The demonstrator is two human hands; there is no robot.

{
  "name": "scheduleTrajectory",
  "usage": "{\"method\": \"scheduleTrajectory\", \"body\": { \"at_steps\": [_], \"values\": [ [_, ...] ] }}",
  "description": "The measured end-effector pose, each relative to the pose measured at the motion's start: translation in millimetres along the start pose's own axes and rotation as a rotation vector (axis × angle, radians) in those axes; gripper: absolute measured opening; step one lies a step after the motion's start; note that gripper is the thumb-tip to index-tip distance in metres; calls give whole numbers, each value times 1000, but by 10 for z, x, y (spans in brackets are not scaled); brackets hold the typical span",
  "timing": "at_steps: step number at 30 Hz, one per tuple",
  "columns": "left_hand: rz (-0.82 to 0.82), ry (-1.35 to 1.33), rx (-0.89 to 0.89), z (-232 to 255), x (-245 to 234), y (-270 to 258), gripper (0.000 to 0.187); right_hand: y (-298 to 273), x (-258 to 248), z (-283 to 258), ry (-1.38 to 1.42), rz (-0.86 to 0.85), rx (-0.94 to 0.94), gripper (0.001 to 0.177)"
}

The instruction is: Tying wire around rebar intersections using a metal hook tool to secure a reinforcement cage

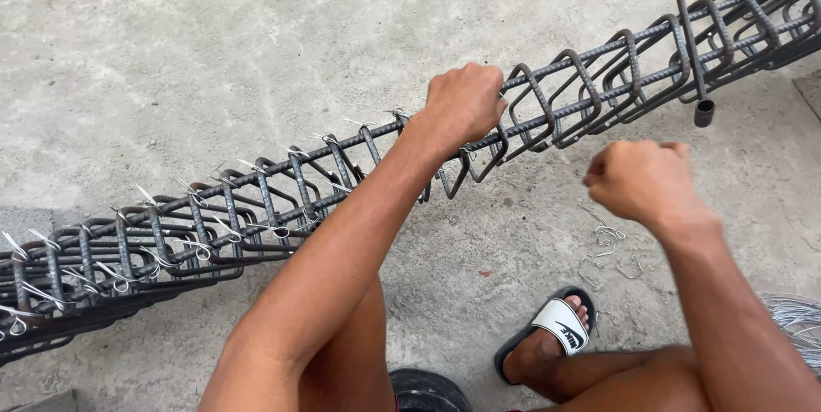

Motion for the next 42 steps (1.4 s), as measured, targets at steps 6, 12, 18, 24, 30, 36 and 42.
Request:
{"method": "scheduleTrajectory", "body": {
  "at_steps": [6,12,18,24,30,36,42],
  "values": [
    [-21,-126,-21,-22,-72,62,32,-209,-145,157,362,334,-166,19],
    [-10,-1125,48,376,-290,-177,108,-490,-328,-91,849,715,-448,13],
    [-123,-1115,7,546,-2,-224,52,-404,-344,-269,809,748,-574,12],
    [55,-1202,-105,169,-250,-60,32,208,-369,436,335,1013,-325,48],
    [-67,-762,-242,-210,-124,-218,29,1378,239,1274,202,796,79,57],
    [0,-598,-196,-445,64,-181,24,1631,344,1129,200,656,116,58],
    [-3,-328,-260,-387,189,-257,47,1196,24,1111,435,774,213,60]
  ]
}}
Point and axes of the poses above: each hand's wrist, its own y-axis towards the middle knuckle, its own x-axis out of the palm, z = x × y, the point moved 6 cm from there along y, towards the middle knuckle, and after that the axes turned 2 degrees about x, right-handed, at the moved point
